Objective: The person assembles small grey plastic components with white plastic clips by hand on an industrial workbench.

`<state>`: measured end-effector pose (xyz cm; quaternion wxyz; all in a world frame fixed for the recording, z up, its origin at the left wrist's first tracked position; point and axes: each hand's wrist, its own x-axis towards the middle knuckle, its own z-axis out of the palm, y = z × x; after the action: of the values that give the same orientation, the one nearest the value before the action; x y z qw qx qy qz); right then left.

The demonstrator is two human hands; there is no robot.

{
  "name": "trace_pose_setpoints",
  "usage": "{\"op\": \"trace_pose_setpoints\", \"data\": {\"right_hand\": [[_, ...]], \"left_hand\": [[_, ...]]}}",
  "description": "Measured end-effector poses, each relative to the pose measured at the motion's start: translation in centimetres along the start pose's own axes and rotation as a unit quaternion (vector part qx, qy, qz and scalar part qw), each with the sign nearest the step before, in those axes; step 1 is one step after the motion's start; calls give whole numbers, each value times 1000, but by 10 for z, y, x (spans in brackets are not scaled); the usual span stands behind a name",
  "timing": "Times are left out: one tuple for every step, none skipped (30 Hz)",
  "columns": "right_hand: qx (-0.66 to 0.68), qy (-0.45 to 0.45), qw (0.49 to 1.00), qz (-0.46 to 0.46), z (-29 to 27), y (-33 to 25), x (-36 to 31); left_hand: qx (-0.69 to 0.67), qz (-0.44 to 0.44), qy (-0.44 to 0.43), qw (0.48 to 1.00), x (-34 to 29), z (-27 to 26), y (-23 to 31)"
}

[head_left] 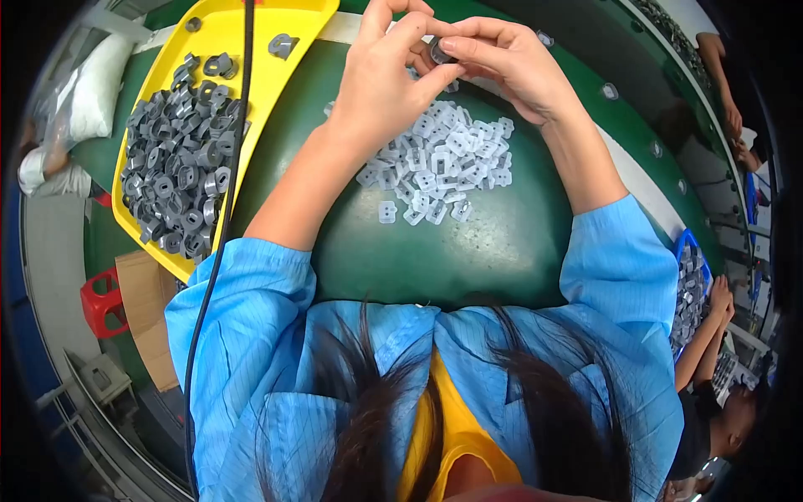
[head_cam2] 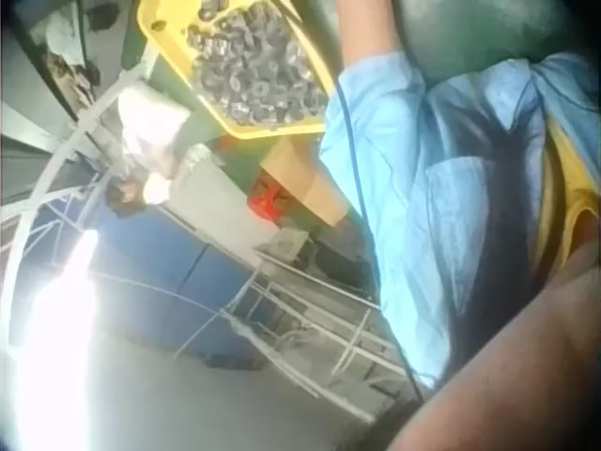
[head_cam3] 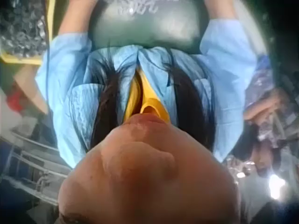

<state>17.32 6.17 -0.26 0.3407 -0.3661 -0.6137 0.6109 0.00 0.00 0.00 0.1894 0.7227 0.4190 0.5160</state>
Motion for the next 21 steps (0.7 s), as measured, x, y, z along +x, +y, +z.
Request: {"op": "trace_pose_setpoints", "data": {"right_hand": [[7, -28, 999, 14, -2, 0, 1], [14, -57, 998, 27, -5, 0, 1], [15, -54, 998, 26, -11, 0, 2], [48, -83, 994, 45, -17, -1, 3], [80, -111, 989, 63, -22, -3, 3], [77, -94, 989, 80, -20, -9, -1], [77, -94, 989, 79, -22, -9, -1], [28, -102, 991, 79, -25, -10, -2], [-20, -108, 991, 77, -26, -10, -2], [-27, -102, 993, 60, -25, -8, -2], [-28, -102, 993, 58, -22, -9, -3], [-68, -51, 996, -3, -13, -11, -6], [-108, 1, 992, -64, -7, -14, -10], [-81, -7, 996, -42, -3, -17, -12], [-81, -9, 996, -43, -2, -17, -12], [-42, -9, 999, -14, -3, -16, -11], [-3, -10, 1000, 15, -4, -16, -11], [24, -32, 999, 29, -7, -15, -11], [24, -32, 999, 32, -11, -14, -10], [22, -52, 998, 40, -13, -14, -9], [20, -72, 996, 48, -16, -13, -7]], "left_hand": [[31, 0, -17, 999, 1, -2, 2], [62, 0, -34, 997, 1, -3, 4], [62, 2, -37, 997, 2, -3, 3], [42, 5, -51, 998, 4, -2, 3], [21, 9, -66, 998, 5, -2, 2], [22, 10, -66, 998, 5, -1, -2], [5, 8, -95, 995, 4, 1, -9], [-11, 7, -123, 992, 3, 3, -14], [-10, 10, -124, 992, 2, 4, -14], [-2, 13, -97, 995, 2, 6, -13], [6, 17, -69, 997, 2, 9, -12], [-7, 8, -22, 1000, 0, 12, -13], [-4, 9, -19, 1000, -1, 14, -13], [0, 19, 6, 1000, -2, 16, -13], [3, 30, 29, 999, -3, 18, -13], [14, 28, 29, 999, -3, 18, -11], [15, 27, 31, 999, -3, 17, -9], [13, 40, 18, 999, -3, 18, -8], [11, 53, 5, 999, -3, 19, -6], [10, 51, 4, 999, -3, 16, -6], [7, 48, -33, 998, 0, 11, -8]]}}
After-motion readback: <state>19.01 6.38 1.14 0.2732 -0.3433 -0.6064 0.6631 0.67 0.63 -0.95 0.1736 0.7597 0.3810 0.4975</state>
